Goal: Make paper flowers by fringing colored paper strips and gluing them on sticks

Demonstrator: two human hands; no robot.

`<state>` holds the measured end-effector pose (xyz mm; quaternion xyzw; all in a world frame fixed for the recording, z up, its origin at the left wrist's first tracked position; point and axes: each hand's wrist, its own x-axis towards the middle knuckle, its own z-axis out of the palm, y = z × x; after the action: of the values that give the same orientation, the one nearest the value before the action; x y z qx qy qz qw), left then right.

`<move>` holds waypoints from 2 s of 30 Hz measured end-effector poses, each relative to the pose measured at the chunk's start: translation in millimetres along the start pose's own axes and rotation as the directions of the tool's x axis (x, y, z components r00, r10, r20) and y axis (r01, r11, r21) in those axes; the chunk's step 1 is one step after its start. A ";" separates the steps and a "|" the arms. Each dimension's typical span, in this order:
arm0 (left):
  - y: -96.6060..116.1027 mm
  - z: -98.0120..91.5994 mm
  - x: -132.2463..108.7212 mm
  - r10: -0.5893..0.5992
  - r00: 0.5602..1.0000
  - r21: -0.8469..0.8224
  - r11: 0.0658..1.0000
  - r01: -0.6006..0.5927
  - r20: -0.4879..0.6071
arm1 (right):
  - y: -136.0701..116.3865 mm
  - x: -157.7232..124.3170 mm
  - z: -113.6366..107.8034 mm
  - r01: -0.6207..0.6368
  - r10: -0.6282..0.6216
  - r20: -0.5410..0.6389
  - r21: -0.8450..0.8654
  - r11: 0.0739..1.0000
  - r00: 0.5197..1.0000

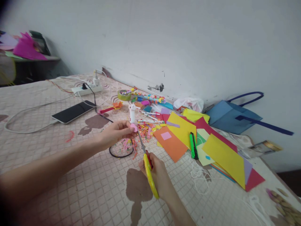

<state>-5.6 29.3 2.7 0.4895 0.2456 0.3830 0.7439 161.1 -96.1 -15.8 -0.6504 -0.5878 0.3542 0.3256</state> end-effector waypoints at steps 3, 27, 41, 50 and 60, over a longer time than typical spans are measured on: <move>0.6 0.0 0.1 -0.002 1.000 0.005 1.000 0.002 -0.002 | -0.8 0.0 -0.2 -0.008 0.008 -0.003 0.003 1.000 1.000; 7.1 -6.2 1.7 0.006 1.000 0.035 0.999 -0.006 0.010 | -5.4 -2.3 -4.9 -0.039 0.040 0.016 -0.041 0.998 0.999; 9.5 -11.7 4.9 0.036 0.999 0.103 0.994 -0.035 -0.012 | -1.7 -1.2 -5.5 -0.029 0.031 0.018 -0.104 0.994 0.999; 9.6 -10.2 3.7 0.013 1.000 0.077 0.997 -0.011 -0.024 | -2.1 -0.3 -4.0 -0.012 0.009 -0.023 -0.122 0.993 1.000; 8.8 -6.3 1.1 -0.013 1.000 0.032 0.999 0.014 -0.013 | 3.7 0.2 -2.3 -0.055 0.054 -0.009 -0.026 0.998 0.998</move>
<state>-12.5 35.6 8.2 0.4973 0.2600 0.3771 0.7368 165.1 -96.3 -17.7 -0.6719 -0.5731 0.3524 0.3096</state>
